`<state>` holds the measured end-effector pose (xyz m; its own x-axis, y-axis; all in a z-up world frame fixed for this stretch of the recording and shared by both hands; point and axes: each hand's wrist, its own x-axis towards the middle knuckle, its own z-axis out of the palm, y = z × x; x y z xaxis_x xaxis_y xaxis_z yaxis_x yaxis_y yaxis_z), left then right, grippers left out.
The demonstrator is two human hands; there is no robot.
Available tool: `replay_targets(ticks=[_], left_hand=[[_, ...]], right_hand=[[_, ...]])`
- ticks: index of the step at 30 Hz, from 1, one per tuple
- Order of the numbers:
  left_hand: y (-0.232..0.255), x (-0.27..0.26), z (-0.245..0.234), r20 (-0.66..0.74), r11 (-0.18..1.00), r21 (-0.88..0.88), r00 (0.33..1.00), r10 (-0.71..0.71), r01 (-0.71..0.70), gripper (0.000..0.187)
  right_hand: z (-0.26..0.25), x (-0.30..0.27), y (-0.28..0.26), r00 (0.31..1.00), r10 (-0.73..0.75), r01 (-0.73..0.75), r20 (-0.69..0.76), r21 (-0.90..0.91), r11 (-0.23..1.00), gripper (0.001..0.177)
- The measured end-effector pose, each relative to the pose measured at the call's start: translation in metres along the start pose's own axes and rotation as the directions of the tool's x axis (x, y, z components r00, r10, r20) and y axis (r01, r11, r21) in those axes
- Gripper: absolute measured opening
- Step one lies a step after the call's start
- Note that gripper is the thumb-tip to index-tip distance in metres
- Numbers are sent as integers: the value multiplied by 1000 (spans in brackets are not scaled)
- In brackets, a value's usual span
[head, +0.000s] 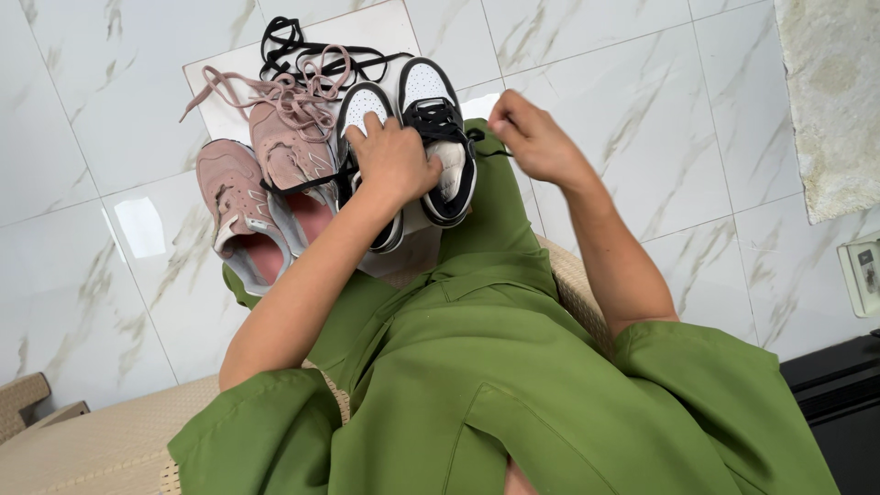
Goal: The person threads black laces through the eyelets of a white and black sneaker, pulls the laces to tighten, and ties a knot. They repeat the process on the second sneaker, adjusting the laces and securing them.
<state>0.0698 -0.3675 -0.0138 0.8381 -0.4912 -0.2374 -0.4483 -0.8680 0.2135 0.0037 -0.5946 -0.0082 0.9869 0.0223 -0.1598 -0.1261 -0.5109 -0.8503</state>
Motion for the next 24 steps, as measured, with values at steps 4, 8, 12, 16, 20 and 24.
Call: replay_targets(ticks=[4, 8, 12, 16, 20, 24], left_hand=[[1, 8, 13, 68, 994, -99, 997, -28, 35, 30], [-2, 13, 17, -166, 945, -326, 985, -50, -7, 24], [-2, 4, 3, -385, 860, -480, 922, -31, -172, 16], [7, -14, -24, -555, 741, -591, 828, -87, -318, 16], [14, -32, -52, -638, 713, -589, 760, -121, -381, 16], [20, -47, -71, -670, 693, -589, 731, -132, -415, 17]], right_hand=[[22, 14, -5, 998, 57, -57, 20, -26, 998, 16], [19, 18, -15, 998, -63, 62, 24, 43, 997, 18], [7, 9, -35, 985, -161, 160, -66, -13, 987, 22], [-5, -1, -65, 936, -296, 281, -190, -103, 954, 21], [-17, -9, -96, 877, -404, 397, -259, -79, 914, 25], [-25, -18, -125, 857, -403, 438, -321, 43, 898, 13]])
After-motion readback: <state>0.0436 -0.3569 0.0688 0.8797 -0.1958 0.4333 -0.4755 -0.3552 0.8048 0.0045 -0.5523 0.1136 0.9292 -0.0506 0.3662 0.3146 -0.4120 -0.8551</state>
